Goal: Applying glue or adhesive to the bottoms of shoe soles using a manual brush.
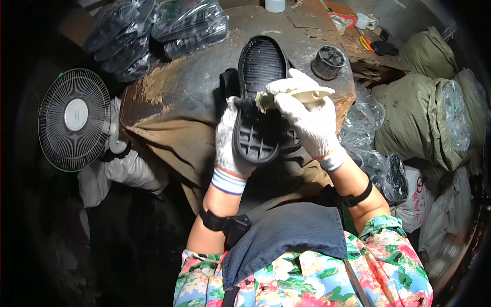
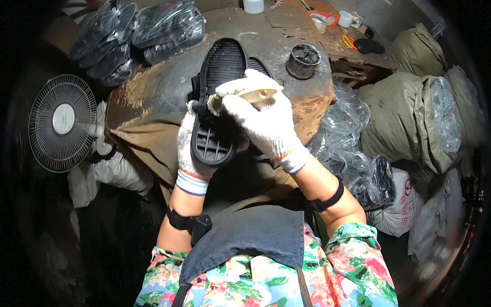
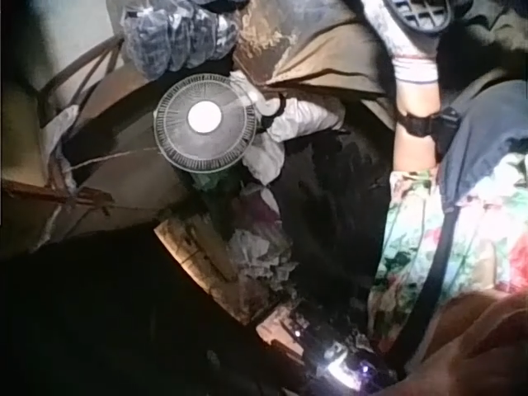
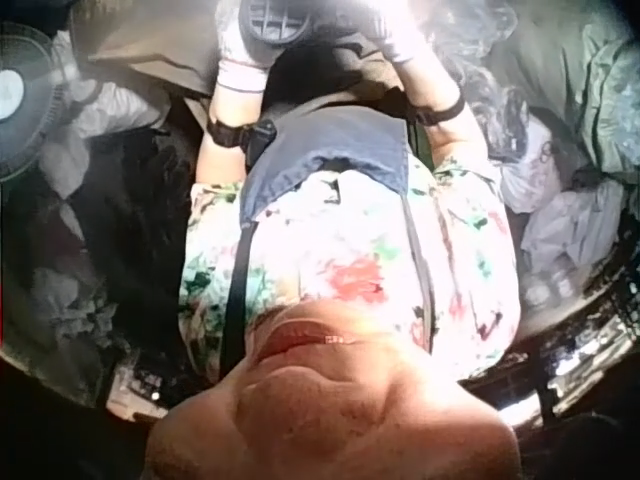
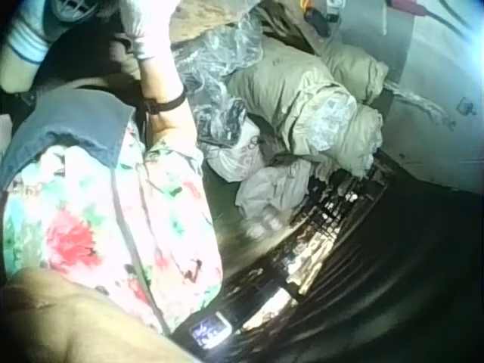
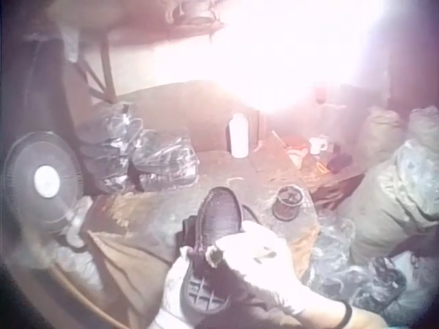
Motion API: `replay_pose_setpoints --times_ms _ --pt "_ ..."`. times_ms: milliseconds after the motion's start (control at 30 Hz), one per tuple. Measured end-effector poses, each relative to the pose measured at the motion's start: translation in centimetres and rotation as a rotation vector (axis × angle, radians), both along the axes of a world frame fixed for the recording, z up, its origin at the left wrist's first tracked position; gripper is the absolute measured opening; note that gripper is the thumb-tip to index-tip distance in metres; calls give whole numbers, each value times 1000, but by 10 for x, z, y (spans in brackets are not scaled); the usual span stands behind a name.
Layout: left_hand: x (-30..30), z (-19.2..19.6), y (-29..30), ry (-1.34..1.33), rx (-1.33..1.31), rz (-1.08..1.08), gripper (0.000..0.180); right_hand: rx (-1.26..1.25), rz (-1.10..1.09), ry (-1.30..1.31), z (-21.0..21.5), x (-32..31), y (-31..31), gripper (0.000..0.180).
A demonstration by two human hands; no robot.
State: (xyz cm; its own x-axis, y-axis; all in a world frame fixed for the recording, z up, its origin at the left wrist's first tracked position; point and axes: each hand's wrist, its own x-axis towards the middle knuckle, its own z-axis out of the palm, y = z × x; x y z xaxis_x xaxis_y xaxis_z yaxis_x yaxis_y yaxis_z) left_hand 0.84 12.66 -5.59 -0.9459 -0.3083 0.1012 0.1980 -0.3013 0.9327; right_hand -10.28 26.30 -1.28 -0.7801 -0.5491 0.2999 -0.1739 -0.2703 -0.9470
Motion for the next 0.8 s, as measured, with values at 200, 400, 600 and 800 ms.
replay_pose_setpoints --times_ms 200,400,600,800 --pt "-14 2 -43 81 958 -354 69 -130 169 -153 -17 46 25 58" --pt "9 44 -45 -197 444 -8 50 127 119 520 -9 12 33 21" --pt "17 53 -39 -216 151 -79 56 94 6 284 13 -26 20 10" --pt "15 45 -27 -268 301 -207 58 246 -380 979 9 -96 9 9"
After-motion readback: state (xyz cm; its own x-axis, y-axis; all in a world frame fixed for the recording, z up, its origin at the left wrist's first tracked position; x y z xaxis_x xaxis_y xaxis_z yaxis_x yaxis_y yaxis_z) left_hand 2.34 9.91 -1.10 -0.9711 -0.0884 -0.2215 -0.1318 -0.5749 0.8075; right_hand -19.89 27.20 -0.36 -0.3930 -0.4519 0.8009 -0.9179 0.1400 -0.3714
